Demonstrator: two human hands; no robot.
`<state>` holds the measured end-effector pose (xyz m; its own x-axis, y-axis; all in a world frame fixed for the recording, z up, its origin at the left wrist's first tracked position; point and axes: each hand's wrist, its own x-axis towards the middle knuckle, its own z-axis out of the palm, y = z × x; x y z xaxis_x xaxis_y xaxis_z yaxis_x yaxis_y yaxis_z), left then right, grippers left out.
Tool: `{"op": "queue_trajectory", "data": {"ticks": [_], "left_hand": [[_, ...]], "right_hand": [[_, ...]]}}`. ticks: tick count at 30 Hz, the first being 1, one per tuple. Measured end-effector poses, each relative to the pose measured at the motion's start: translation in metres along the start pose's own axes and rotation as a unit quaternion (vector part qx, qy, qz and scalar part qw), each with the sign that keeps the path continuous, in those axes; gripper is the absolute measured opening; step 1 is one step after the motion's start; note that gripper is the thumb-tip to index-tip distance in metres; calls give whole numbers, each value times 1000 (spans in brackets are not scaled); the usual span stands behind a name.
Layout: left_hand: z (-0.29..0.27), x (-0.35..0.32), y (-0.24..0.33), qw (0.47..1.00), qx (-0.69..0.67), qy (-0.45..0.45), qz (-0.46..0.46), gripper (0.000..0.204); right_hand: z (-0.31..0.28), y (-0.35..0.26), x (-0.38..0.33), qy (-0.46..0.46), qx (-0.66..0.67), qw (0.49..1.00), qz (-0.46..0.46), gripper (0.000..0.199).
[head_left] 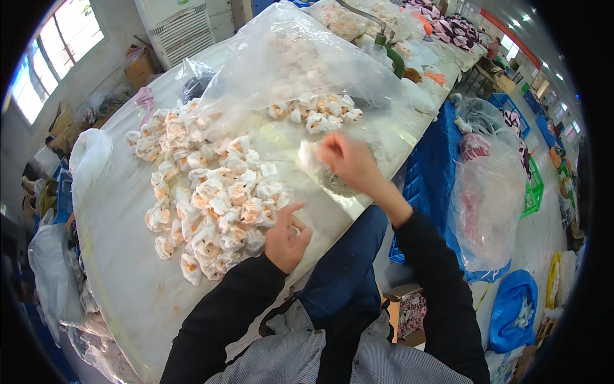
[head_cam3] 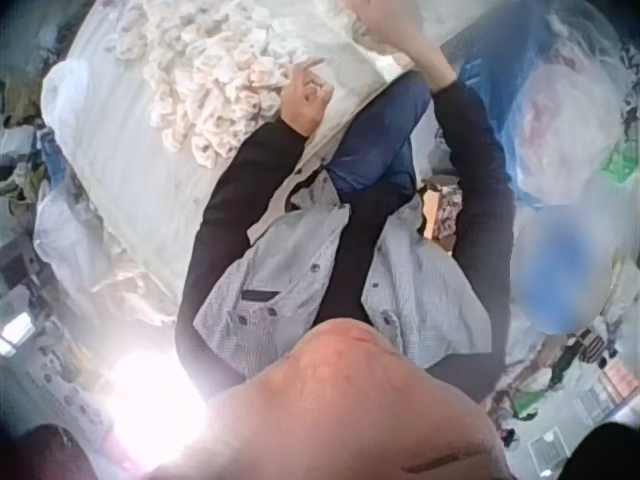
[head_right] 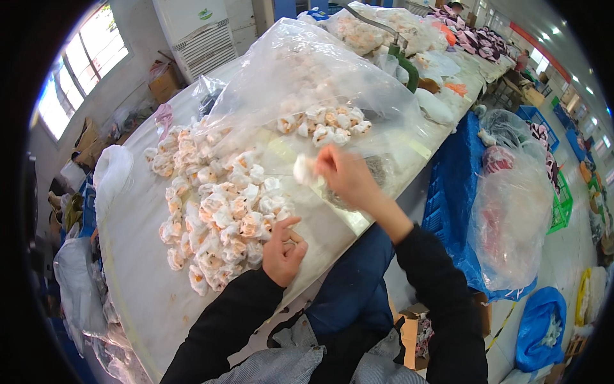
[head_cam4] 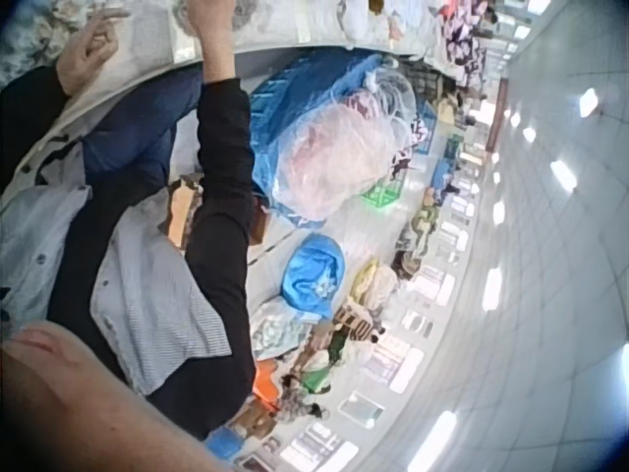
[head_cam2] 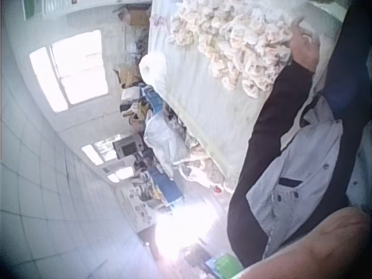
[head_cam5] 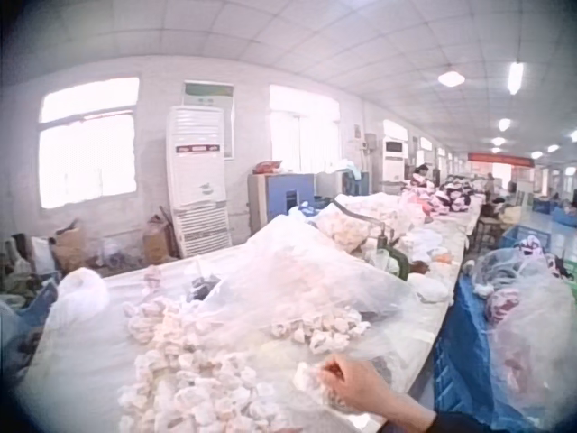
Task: The person sits at a table and repeatedly picks up small white fabric items, inserts small dark beads into them, and places the finished items on the table. The person handles the items one at a time and continues the process throughout the clip.
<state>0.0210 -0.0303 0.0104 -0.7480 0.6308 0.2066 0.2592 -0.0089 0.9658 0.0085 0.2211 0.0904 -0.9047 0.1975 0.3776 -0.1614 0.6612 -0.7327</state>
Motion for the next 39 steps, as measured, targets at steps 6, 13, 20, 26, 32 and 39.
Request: {"op": "queue_trajectory", "data": {"ticks": [6,13,20,26,32,39], "left_hand": [[1,-4,0,996,66,-56,12,29],[4,-4,-9,996,26,-82,-9,17],[5,-4,-9,997,15,-74,-12,19],[-7,0,12,991,-26,-53,-121,45],[12,19,23,987,-82,-1,-138,57],[38,38,-4,1000,-3,1,-29,33]], "right_hand": [[56,1,69,45,-65,995,-63,27],[112,12,33,-124,-181,974,-54,30],[50,-10,6,-67,84,982,158,28],[26,2,-80,4,242,940,240,24],[39,-2,-130,49,224,949,216,16],[46,-18,-159,202,70,970,116,14]]}}
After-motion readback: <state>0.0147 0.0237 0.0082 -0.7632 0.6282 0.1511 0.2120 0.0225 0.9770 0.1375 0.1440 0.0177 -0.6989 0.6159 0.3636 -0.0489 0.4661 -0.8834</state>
